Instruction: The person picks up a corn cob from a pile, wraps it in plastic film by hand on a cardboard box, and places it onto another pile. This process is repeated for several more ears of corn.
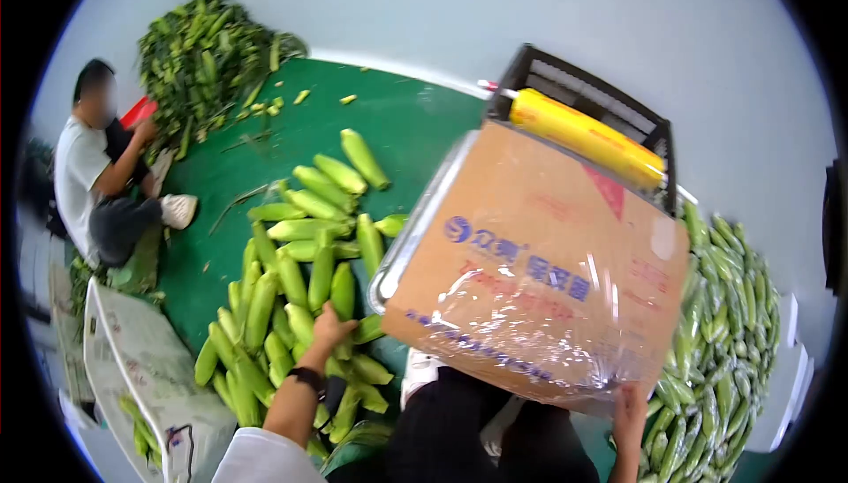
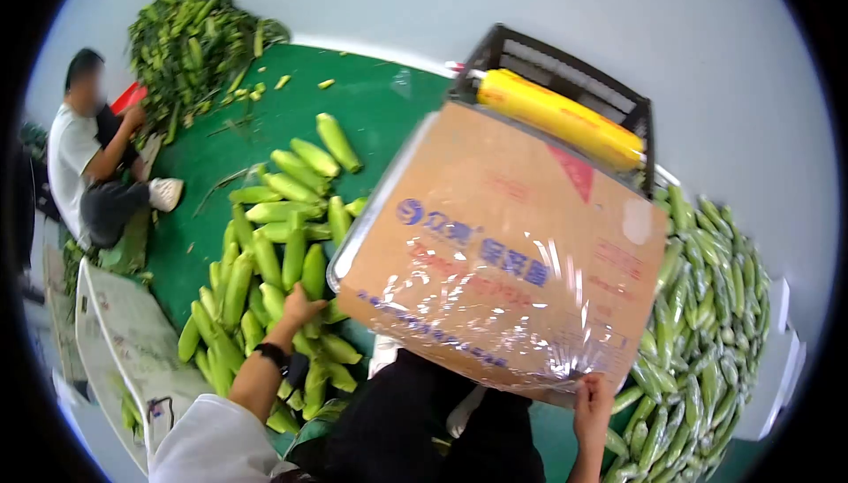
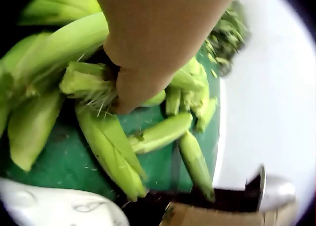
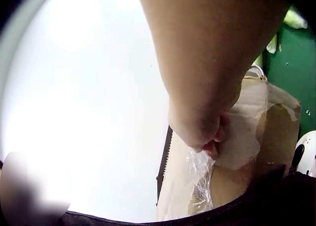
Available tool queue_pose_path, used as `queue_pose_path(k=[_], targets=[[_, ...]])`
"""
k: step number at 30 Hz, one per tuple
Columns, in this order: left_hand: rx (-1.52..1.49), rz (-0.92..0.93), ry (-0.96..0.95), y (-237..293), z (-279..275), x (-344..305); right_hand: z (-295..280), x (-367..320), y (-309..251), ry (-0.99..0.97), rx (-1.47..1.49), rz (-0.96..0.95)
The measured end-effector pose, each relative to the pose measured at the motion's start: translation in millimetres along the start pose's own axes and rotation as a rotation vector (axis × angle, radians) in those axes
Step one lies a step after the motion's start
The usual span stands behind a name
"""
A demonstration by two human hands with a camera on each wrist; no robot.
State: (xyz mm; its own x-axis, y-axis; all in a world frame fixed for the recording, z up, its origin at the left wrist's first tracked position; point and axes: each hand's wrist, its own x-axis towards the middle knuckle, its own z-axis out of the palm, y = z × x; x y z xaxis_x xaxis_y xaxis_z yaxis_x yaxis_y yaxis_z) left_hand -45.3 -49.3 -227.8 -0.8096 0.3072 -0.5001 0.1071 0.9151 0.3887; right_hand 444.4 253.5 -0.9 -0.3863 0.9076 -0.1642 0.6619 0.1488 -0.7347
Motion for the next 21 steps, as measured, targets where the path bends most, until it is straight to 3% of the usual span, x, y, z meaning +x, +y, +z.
queue_pose_path(k=[1,3,5,7,8,9,10,12,14,15,17,18,21], targets=[[-0.124,-0.034,-0.105,-18,3,19,2,-3,-4,0.002,-0.020,-0.006],[-1.049,-0.215,-0.479,7,-46,-26,7,-4,9,0.025,0.019,0.016],[-1.452,-0.237,-0.159,51,-71,-85,9,-5,12,0.025,-0.042,-0.002],[-1.486,-0.023,-0.179,87,-100,-127,11,-8,14,0.047,-0.096,-0.019],[-1.460,0.045,-0.329,90,-116,-135,13,-9,21,0.059,-0.088,-0.012],[-1.249,0.303,-0.446,110,-128,-142,14,-9,21,0.066,-0.072,-0.025],[-0.901,0.604,-0.229,147,-129,-150,14,-8,14,0.072,-0.088,-0.048],[-0.265,1.100,0.024,222,-124,-170,15,-13,2,0.082,-0.116,-0.063],[0.223,1.395,0.067,275,-109,-186,17,-16,-6,0.094,-0.138,-0.055],[0.434,1.471,0.072,295,-97,-194,17,-19,-8,0.083,-0.116,-0.041],[0.444,1.631,0.039,324,-64,-191,11,-24,-16,0.059,-0.078,-0.010],[0.447,1.708,0.018,332,-52,-190,0,-26,-27,-0.108,0.062,0.101],[0.457,1.651,-0.127,342,-44,-188,-11,-16,-36,-0.002,1.064,-0.039]])
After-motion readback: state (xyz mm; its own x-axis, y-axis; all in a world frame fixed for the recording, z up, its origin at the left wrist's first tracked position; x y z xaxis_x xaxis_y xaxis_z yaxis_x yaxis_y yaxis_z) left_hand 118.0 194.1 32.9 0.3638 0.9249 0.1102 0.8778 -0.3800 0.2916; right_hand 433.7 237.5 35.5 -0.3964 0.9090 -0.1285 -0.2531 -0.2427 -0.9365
